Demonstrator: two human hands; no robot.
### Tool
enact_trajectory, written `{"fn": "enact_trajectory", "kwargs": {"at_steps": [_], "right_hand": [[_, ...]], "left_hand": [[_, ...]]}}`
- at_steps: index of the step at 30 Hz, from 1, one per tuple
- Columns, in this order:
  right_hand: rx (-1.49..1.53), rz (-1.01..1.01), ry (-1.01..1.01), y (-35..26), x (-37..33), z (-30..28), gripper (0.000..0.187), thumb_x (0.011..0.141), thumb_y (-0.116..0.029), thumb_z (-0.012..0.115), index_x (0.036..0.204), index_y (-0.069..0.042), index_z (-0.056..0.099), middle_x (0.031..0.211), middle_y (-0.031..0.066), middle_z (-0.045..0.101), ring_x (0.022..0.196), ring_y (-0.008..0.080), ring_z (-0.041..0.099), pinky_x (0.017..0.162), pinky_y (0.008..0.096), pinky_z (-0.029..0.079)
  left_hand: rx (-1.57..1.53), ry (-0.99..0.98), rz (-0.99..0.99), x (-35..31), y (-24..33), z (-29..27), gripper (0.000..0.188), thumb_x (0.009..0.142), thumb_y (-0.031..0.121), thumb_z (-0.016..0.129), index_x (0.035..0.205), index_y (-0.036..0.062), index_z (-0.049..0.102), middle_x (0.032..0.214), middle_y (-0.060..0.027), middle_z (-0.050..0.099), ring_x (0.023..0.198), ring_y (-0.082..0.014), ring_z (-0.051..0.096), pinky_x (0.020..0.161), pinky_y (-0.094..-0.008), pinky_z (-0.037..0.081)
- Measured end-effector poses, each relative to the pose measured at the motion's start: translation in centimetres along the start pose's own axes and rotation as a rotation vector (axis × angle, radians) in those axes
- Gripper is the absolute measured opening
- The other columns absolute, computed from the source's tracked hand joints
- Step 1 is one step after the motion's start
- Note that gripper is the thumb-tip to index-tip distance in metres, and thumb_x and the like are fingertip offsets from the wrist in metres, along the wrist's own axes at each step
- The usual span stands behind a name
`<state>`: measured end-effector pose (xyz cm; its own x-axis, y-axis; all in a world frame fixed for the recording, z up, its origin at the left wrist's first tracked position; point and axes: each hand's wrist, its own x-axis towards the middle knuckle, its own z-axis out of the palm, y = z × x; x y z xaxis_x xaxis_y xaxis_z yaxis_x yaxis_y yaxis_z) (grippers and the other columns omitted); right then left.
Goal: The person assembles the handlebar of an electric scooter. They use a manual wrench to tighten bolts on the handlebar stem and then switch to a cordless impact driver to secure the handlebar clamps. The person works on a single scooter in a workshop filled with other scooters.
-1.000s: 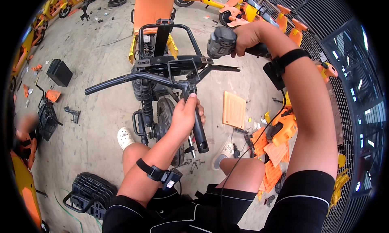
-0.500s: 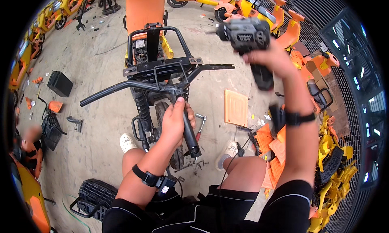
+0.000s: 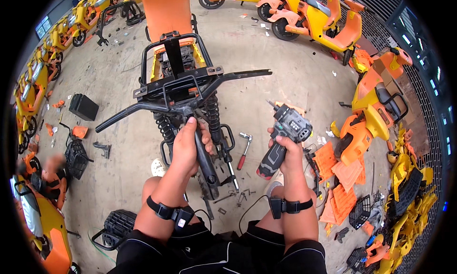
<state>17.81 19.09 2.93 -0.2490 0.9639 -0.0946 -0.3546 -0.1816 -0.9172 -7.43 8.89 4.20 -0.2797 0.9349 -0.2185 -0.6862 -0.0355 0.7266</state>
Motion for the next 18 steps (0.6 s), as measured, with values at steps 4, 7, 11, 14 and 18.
{"fn": "enact_trajectory", "kwargs": {"at_steps": [4,7,11,14,18], "right_hand": [[0.047,-0.033,0.035,0.1,0.8,-0.9,0.048,0.078,-0.010,0.064,0.125,-0.001,0.057,0.107,0.0150,0.070,0.075,0.0210,0.066,0.068,0.0312,0.055],[0.046,-0.007,0.028,0.5,1.3,-1.1,0.046,0.079,-0.010,0.064,0.124,-0.002,0.058,0.107,0.0146,0.070,0.076,0.0203,0.066,0.069,0.0313,0.055],[0.038,0.026,-0.002,0.4,1.6,-0.7,0.046,0.078,-0.010,0.064,0.123,-0.002,0.058,0.106,0.0142,0.070,0.076,0.0201,0.066,0.068,0.0309,0.055],[0.052,0.024,-0.008,0.0,1.6,-0.1,0.044,0.078,-0.007,0.063,0.121,0.000,0.059,0.105,0.0161,0.071,0.074,0.0201,0.065,0.069,0.0312,0.055],[0.055,-0.015,-0.011,-0.5,1.5,0.9,0.043,0.078,-0.006,0.063,0.121,0.000,0.059,0.105,0.0159,0.071,0.074,0.0200,0.065,0.070,0.0314,0.054]], "left_hand": [[0.065,0.022,-0.019,-0.5,0.5,0.6,0.039,0.107,0.043,0.045,0.101,0.0051,0.049,0.069,-0.0052,0.053,0.057,-0.0174,0.056,0.054,-0.0325,0.049],[0.106,0.033,0.002,-0.5,0.2,0.4,0.039,0.106,0.045,0.045,0.101,0.0061,0.050,0.070,-0.0041,0.052,0.057,-0.0169,0.055,0.054,-0.0328,0.048],[0.118,0.047,-0.005,-0.7,0.1,0.4,0.041,0.106,0.047,0.044,0.101,0.0063,0.051,0.069,-0.0036,0.051,0.058,-0.0165,0.054,0.055,-0.0329,0.049],[0.115,0.040,0.006,-0.4,0.1,0.3,0.041,0.106,0.047,0.043,0.101,0.0061,0.050,0.070,-0.0038,0.051,0.058,-0.0166,0.054,0.055,-0.0331,0.048],[0.139,0.020,-0.015,-0.4,0.3,0.3,0.041,0.106,0.046,0.043,0.101,0.0060,0.050,0.070,-0.0042,0.051,0.058,-0.0168,0.054,0.055,-0.0335,0.048]]}}
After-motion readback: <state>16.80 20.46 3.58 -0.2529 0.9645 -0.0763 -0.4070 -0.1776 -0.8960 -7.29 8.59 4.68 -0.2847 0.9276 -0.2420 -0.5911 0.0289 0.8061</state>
